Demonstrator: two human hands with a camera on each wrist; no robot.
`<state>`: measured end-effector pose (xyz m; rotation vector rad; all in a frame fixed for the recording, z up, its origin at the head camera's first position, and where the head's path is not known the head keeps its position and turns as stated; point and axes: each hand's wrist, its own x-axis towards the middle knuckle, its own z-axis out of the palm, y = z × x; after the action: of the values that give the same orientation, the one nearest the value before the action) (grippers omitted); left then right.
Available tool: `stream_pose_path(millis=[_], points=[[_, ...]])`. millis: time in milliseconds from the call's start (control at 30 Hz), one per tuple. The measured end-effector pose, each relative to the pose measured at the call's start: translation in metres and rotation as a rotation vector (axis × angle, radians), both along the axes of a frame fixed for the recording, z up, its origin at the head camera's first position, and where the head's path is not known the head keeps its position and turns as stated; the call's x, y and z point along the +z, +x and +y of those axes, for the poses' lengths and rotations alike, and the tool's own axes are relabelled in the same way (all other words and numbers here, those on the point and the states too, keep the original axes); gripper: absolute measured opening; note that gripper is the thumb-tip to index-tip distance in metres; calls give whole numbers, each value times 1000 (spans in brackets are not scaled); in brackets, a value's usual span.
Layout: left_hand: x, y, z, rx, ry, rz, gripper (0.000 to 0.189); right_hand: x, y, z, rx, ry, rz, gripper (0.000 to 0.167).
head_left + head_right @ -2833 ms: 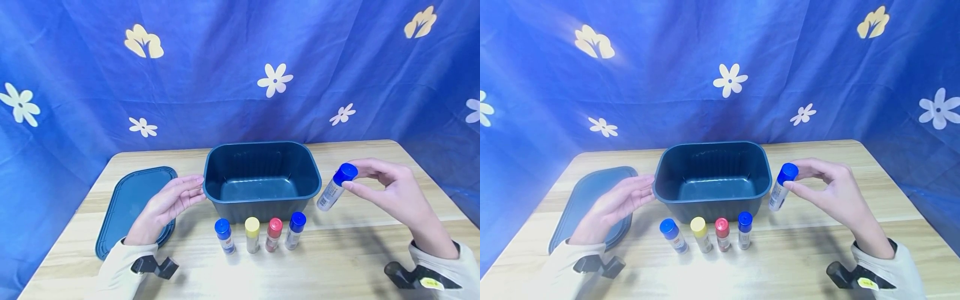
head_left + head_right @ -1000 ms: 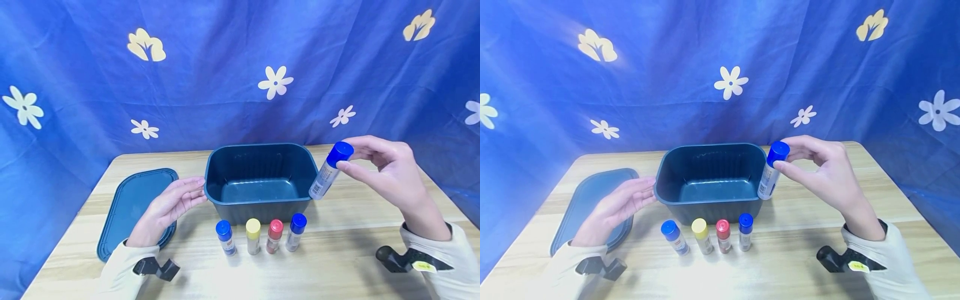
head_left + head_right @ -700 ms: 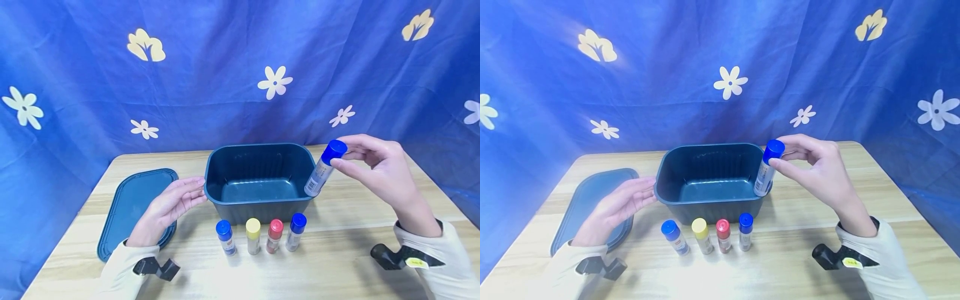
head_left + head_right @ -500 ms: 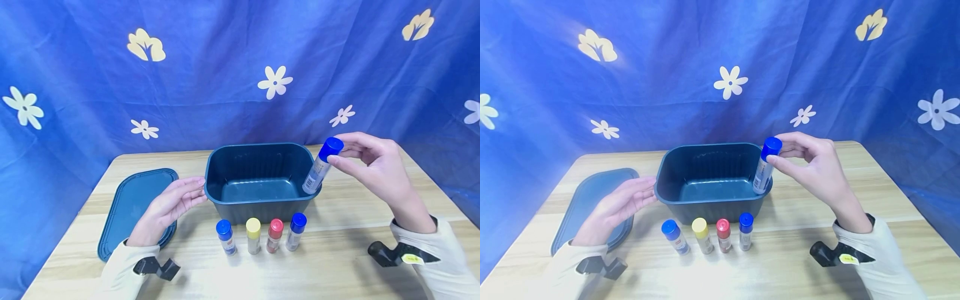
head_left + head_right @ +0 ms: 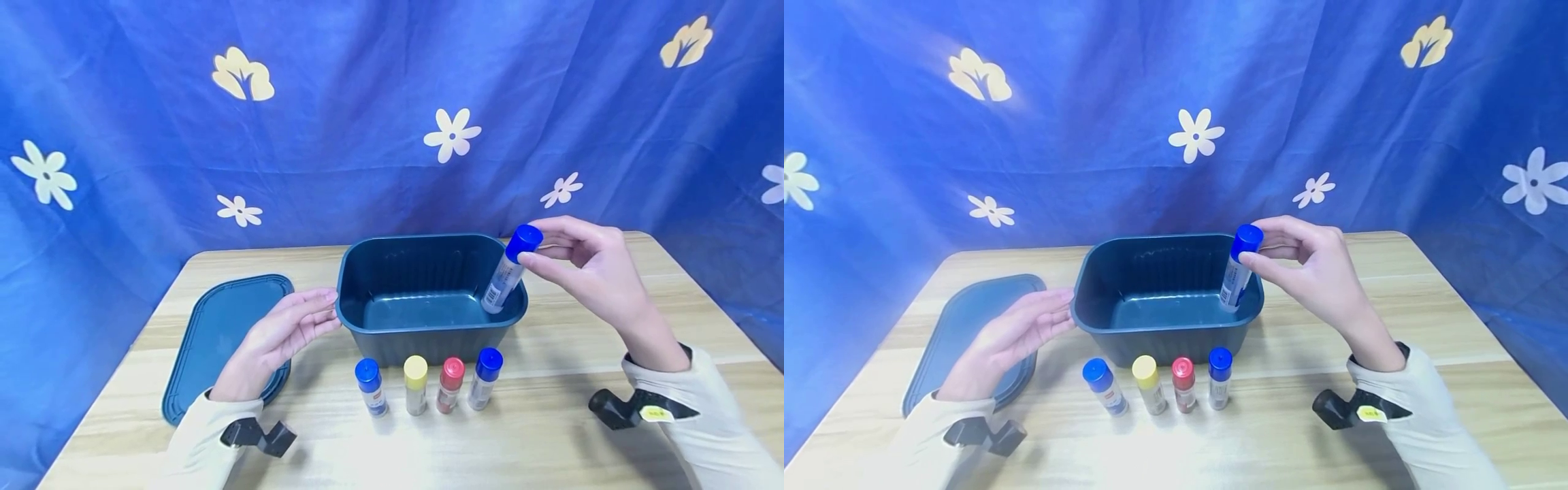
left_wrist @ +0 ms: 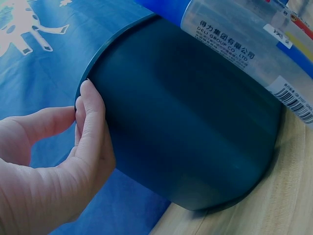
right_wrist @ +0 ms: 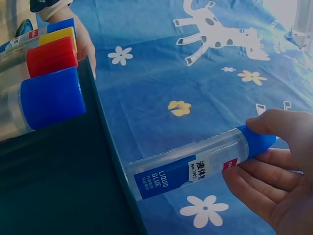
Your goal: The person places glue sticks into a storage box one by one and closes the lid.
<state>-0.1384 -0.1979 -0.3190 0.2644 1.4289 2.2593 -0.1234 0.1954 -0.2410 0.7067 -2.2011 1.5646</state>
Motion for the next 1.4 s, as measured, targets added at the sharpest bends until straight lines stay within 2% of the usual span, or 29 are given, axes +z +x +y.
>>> stream_pose_path(millis=[400,700,1400], points=[[-1,-2,-2,3,-13,-15,22,-6,-8,-5,3,62,-35,30],[-1,0,-1,-12,9,-5,21,-16,-10,-9,-38,146,-29,29],[-2,1,0,-6,11,-6,16,-43,-31,-19,-26,174,-82,28]])
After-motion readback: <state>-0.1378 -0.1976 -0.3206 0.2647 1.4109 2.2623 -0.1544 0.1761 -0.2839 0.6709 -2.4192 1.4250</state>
